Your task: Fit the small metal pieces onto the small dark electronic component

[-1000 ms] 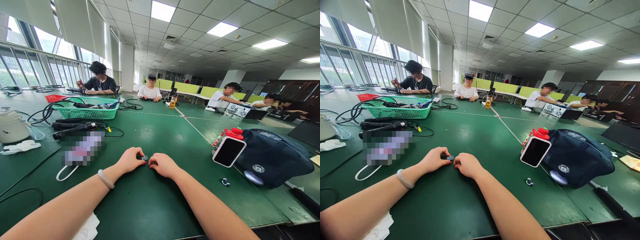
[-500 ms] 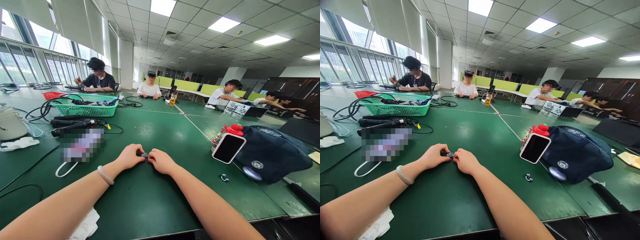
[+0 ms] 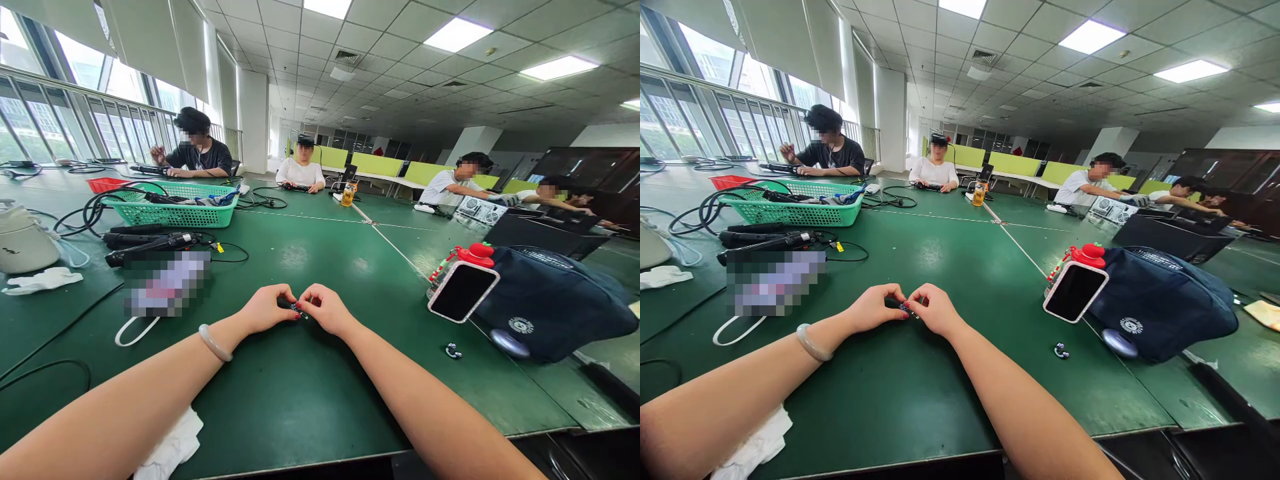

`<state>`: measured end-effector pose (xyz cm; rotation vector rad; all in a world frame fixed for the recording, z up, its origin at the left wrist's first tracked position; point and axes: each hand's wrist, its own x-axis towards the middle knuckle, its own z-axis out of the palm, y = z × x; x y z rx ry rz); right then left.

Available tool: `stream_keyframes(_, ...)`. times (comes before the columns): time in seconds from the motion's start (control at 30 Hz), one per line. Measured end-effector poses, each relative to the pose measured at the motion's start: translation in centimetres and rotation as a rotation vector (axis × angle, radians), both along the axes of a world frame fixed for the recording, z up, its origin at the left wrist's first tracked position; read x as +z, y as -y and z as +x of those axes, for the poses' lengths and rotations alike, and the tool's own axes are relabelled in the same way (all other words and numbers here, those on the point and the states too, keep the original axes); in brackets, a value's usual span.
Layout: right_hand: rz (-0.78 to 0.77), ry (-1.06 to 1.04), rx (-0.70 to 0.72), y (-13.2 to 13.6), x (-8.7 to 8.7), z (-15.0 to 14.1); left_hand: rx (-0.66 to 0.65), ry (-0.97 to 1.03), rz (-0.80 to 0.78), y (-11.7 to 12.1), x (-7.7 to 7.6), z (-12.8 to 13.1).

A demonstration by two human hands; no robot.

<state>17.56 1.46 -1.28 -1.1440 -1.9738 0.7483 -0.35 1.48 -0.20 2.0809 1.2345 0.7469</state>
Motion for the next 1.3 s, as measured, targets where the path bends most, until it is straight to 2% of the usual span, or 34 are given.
stream_keyframes(0.23,-0.021,-0.001,0.003,0.1,0.1,0.0,-0.040,0.119,-0.075,-0.2,-0.1,0.0)
stream_keyframes(0.47,-0.048,-0.088,0.023,0.0,-0.2,-0.1,-0.054,0.126,-0.077,-0.2,-0.1,-0.1)
stream_keyframes(0.63,-0.120,-0.167,-0.037,-0.2,-0.3,-0.2,0.053,0.087,-0.038,-0.8,-0.5,-0.3)
stream_keyframes(0.77,-0.021,-0.035,-0.074,0.0,-0.3,-0.1,0.116,0.116,-0.067,-1.3,-0.8,-0.5)
stream_keyframes(0.93,0.139,0.169,-0.074,0.4,-0.1,-0.2,0.131,0.109,-0.066,-1.3,-0.8,-0.4)
stream_keyframes(1.17,0.188,0.415,-0.030,0.4,-0.2,-0.6,0.347,-0.036,0.028,-1.5,-0.7,-0.8)
stream_keyframes(1.3,0.253,0.476,-0.018,0.0,-0.5,-1.3,0.393,-0.053,0.024,-1.5,-0.5,-0.9)
